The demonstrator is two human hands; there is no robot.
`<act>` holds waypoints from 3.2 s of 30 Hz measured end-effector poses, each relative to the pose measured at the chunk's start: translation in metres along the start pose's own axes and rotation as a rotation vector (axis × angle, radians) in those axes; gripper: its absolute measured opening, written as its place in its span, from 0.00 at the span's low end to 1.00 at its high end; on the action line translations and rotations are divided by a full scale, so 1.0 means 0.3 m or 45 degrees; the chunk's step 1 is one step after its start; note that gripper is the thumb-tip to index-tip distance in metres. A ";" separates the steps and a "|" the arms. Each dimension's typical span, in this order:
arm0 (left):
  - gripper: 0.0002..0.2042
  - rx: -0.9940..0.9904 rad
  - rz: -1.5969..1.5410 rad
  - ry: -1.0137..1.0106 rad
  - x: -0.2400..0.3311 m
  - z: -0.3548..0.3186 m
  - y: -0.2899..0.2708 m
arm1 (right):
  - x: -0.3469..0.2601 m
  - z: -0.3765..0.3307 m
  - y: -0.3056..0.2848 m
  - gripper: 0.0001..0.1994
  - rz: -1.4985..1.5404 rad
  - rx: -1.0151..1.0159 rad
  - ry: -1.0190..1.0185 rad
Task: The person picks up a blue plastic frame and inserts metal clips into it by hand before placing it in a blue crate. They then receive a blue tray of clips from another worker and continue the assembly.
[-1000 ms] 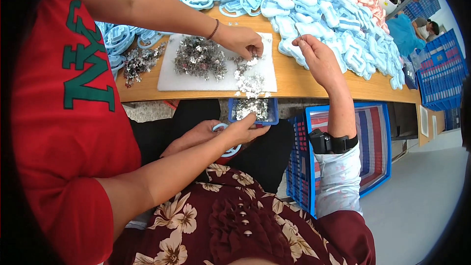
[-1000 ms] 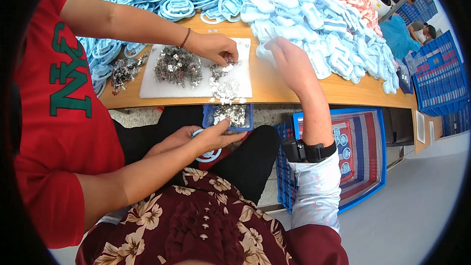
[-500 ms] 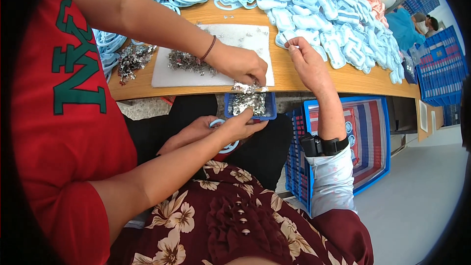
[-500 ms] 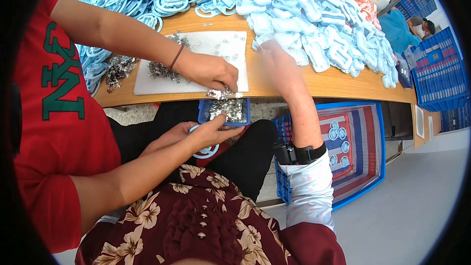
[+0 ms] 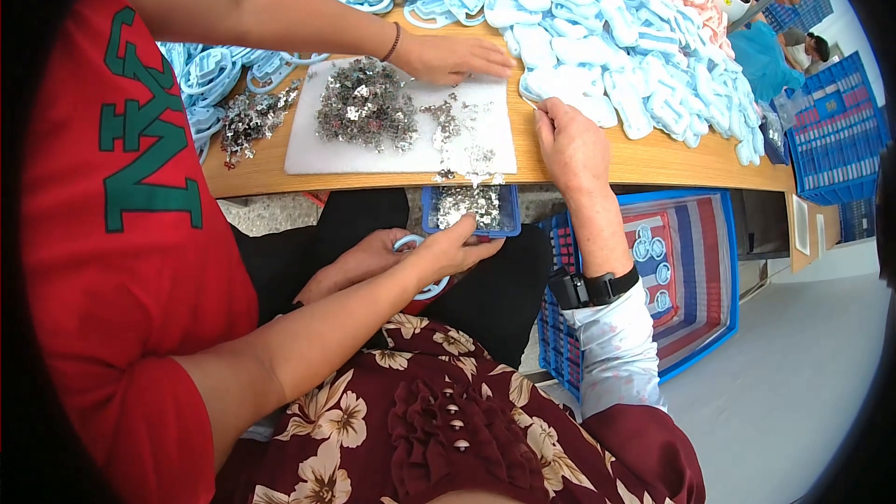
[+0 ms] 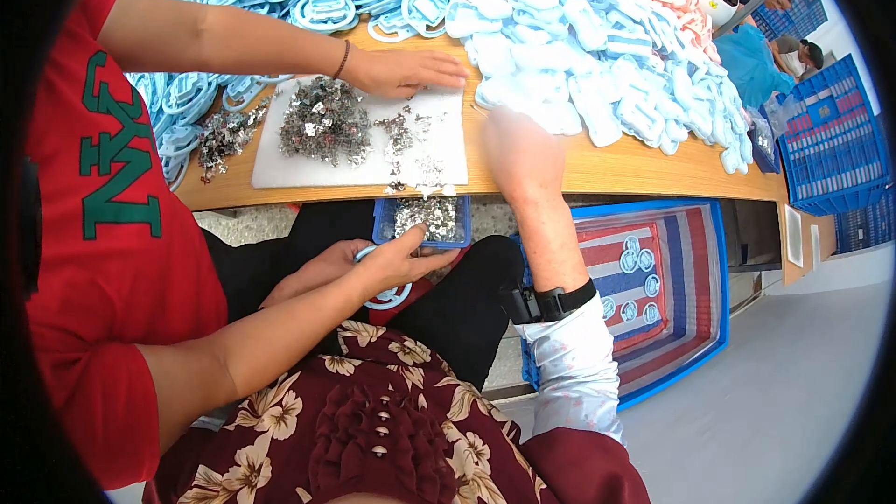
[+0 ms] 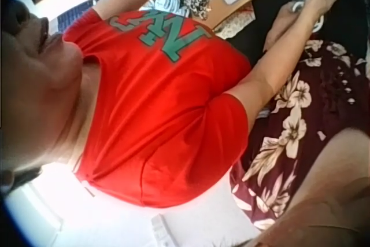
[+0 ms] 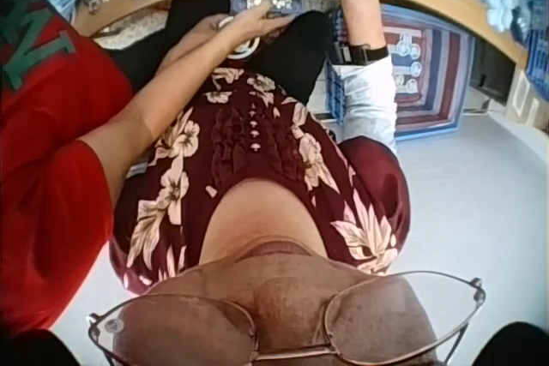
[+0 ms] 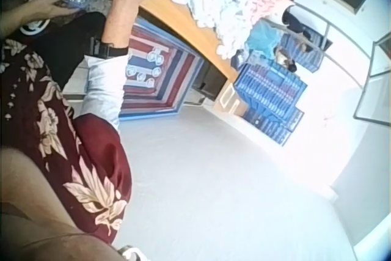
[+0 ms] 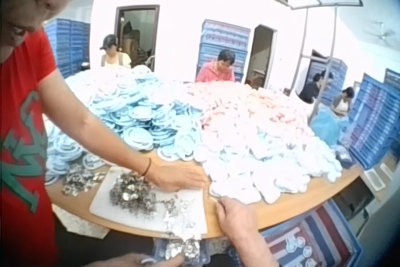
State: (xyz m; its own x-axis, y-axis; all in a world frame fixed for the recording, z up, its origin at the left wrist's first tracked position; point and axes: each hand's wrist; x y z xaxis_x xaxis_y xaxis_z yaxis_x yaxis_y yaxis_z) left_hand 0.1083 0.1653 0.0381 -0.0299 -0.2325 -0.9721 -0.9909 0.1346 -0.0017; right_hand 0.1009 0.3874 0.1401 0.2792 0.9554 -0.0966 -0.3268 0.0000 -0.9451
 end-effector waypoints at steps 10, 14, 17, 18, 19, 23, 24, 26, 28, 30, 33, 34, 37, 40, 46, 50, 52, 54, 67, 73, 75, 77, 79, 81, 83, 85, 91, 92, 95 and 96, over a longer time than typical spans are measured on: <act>0.31 -0.007 0.054 0.089 -0.005 0.008 0.005 | 0.043 -0.043 0.087 0.09 0.667 -0.005 0.156; 0.31 0.002 0.037 0.109 -0.031 -0.005 0.006 | 0.025 -0.071 0.054 0.11 0.703 -0.080 0.164; 0.31 0.010 0.030 0.087 -0.039 -0.014 0.001 | 0.037 -0.080 0.075 0.13 0.683 -0.025 0.062; 0.31 0.006 0.047 0.068 -0.032 -0.015 -0.001 | 0.037 -0.079 0.077 0.13 0.683 -0.028 0.063; 0.31 0.007 0.042 0.070 -0.024 -0.013 0.003 | 0.034 -0.073 0.075 0.14 0.692 -0.051 0.061; 0.28 0.014 0.039 0.055 0.028 0.008 0.020 | 0.024 -0.083 0.032 0.14 0.744 -0.160 0.169; 0.28 0.007 0.078 0.062 0.032 0.012 0.026 | 0.021 -0.096 0.022 0.14 0.873 -0.101 0.178; 0.28 -0.002 0.157 0.073 0.027 0.007 0.025 | 0.010 -0.138 -0.028 0.14 1.012 -0.064 0.200; 0.28 -0.039 0.108 0.094 -0.013 -0.006 0.019 | 0.006 -0.176 -0.062 0.14 1.088 -0.120 0.263; 0.28 -0.090 0.326 0.127 -0.001 0.001 0.022 | 0.026 -0.226 -0.053 0.13 1.154 -0.099 0.340; 0.27 -0.108 0.303 0.090 -0.014 -0.007 0.023 | 0.053 -0.297 -0.092 0.13 1.310 -0.252 0.425; 0.27 -0.096 0.314 0.074 -0.019 -0.009 0.025 | 0.051 -0.322 -0.078 0.12 1.317 -0.235 0.441; 0.29 -0.043 0.232 0.094 -0.066 -0.007 0.021 | 0.101 -0.425 -0.018 0.12 1.288 -0.530 0.520; 0.30 0.006 0.181 0.081 -0.065 -0.012 0.027 | 0.111 -0.538 0.080 0.13 1.182 -0.818 0.429; 0.31 -0.030 0.384 0.177 0.000 0.000 0.033 | -0.049 -0.680 0.134 0.13 1.653 -1.243 0.689; 0.33 -0.043 0.027 0.205 -0.065 -0.005 0.013 | -0.071 -0.716 0.168 0.09 1.935 -1.314 0.904; 0.33 -0.027 0.039 0.207 -0.070 -0.014 0.012 | -0.073 -0.722 0.176 0.09 1.981 -1.306 0.947; 0.33 -0.006 0.049 0.207 -0.069 -0.014 0.013 | -0.069 -0.724 0.173 0.09 2.001 -1.249 0.963; 0.31 -0.088 0.498 0.183 -0.018 -0.019 0.033 | -0.083 -0.704 0.161 0.09 1.851 -1.192 0.913; 0.27 -0.060 0.059 0.339 -0.092 -0.008 0.012 | -0.066 -0.758 0.187 0.11 1.914 -1.210 1.020; 0.27 -0.075 0.141 0.204 -0.041 -0.012 0.008 | -0.069 -0.769 0.192 0.10 1.951 -1.227 1.032; 0.28 -0.058 0.051 0.097 -0.036 -0.019 0.009 | -0.071 -0.773 0.200 0.10 1.965 -1.207 1.029; 0.28 -0.062 0.091 0.094 0.027 0.000 0.011 | -0.068 -0.774 0.201 0.10 1.978 -1.261 1.043; 0.28 -0.072 0.124 0.094 0.096 0.011 0.017 | -0.070 -0.769 0.201 0.11 1.878 -1.198 0.981; 0.28 -0.045 -0.126 -0.015 0.118 0.017 0.022 | -0.027 -0.767 0.214 0.13 1.677 -0.978 0.991; 0.29 -0.059 0.012 0.083 0.095 0.020 0.026 | 0.032 -0.752 0.214 0.14 1.815 -0.819 1.022; 0.31 -0.026 0.093 0.106 0.042 0.011 0.032 | 0.101 -0.648 0.139 0.09 1.781 -0.367 1.039; 0.31 -0.026 0.095 0.102 0.022 0.008 0.031 | 0.097 -0.619 0.103 0.08 1.753 -0.336 1.031; 0.31 0.023 0.067 0.115 -0.018 -0.002 0.027 | 0.101 -0.546 0.032 0.07 1.641 -0.215 0.740; 0.31 0.006 0.091 0.094 -0.022 -0.008 0.026 | 0.097 -0.517 0.017 0.07 1.586 -0.152 0.657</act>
State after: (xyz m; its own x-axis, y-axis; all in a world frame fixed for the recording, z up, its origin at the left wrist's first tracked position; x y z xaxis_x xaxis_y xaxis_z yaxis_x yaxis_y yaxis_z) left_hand 0.1004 0.1655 0.0451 -0.1104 -0.2926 -0.9498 -0.9852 0.1581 0.0658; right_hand 0.2474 0.3692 0.0839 0.1703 0.0829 -0.9819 -0.5365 -0.8280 -0.1629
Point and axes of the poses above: each hand's wrist, its own z-axis towards the middle knuckle, its own y-axis out of the palm, x = y × z, and after that the axes turned 10 degrees about -z, right-handed
